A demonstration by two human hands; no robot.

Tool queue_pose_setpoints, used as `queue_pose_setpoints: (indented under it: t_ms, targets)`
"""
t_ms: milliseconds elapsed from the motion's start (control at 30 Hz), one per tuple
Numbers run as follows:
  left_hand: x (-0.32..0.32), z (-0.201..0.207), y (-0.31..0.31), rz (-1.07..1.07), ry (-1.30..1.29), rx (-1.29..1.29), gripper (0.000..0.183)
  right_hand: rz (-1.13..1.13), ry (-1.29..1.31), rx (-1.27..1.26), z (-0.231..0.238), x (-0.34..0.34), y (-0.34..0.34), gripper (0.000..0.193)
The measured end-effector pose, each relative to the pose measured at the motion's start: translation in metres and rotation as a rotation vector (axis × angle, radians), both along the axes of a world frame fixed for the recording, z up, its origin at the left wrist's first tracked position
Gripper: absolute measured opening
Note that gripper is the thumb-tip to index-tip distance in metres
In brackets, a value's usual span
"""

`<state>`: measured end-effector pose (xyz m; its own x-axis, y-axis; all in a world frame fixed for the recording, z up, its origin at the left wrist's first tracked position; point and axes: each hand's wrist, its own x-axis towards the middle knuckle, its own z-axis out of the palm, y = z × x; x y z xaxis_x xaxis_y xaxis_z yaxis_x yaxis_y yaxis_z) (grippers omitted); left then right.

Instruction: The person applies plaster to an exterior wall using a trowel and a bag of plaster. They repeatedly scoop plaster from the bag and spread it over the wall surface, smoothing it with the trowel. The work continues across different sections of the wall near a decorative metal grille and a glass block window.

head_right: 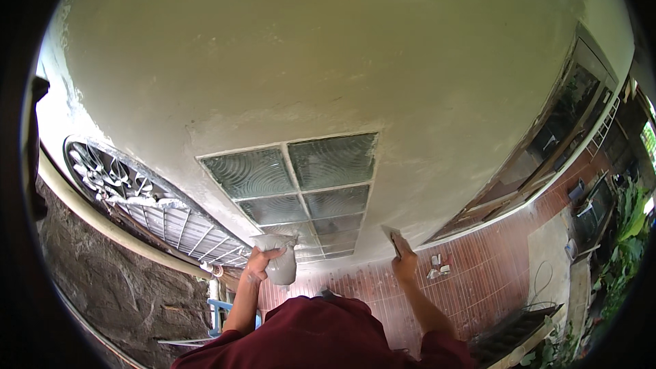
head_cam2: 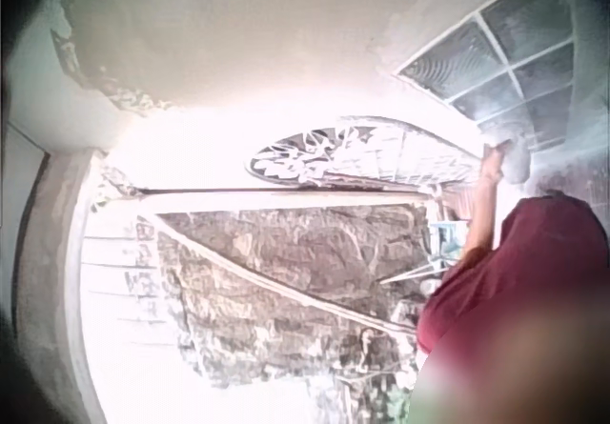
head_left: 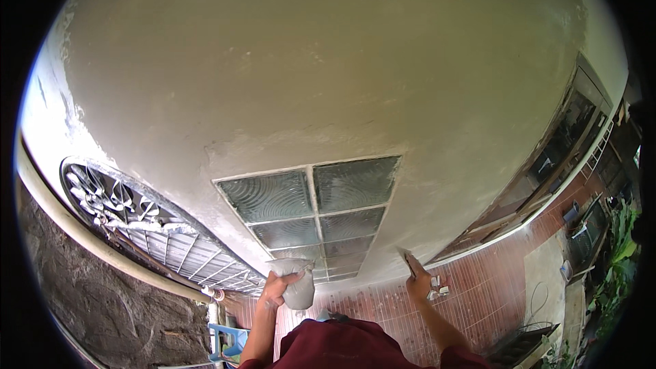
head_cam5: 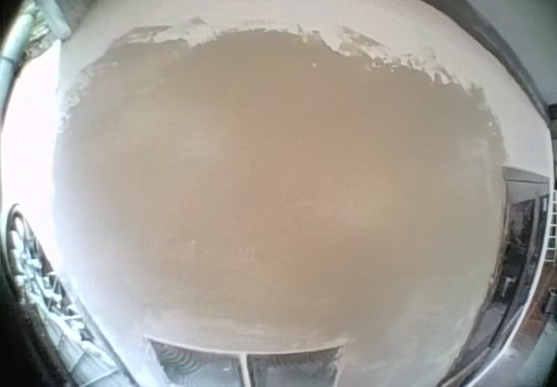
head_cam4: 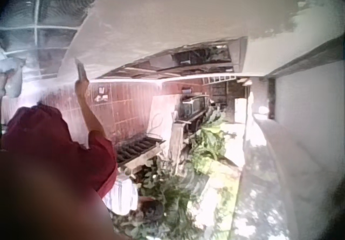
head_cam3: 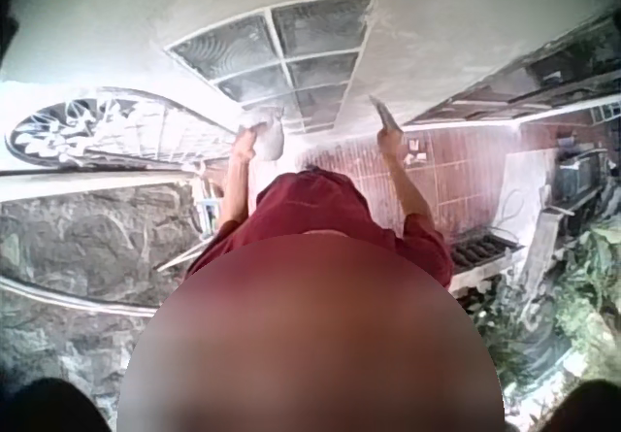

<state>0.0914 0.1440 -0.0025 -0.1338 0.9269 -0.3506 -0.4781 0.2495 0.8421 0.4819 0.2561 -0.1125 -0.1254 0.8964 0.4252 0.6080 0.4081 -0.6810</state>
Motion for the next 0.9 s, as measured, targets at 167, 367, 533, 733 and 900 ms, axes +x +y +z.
queue_pose_setpoints:
  t_ms: [167,367,533,733,900]
  targets:
    - [-0.001,0.027,0.006,-0.018,0.133,0.099,0.031,0.109,0.991,-0.72,0.025,-0.077,-0.01,0.043]
    - [-0.024,0.09,0.004,0.018,0.255,0.27,0.035,0.635,1.442,-1.234,0.109,-0.144,-0.022,0.03]
    - [-0.056,0.124,-0.001,-0.064,0.27,0.316,0.036,0.674,1.235,-1.165,0.16,-0.176,-0.034,0.037]
    - [-0.082,0.129,-0.01,-0.212,0.323,0.25,0.035,0.625,1.216,-1.126,0.175,-0.201,-0.052,0.042]
    - [-0.083,0.124,-0.018,-0.229,0.433,0.209,0.035,0.634,1.225,-1.164,0.171,-0.211,-0.063,0.044]
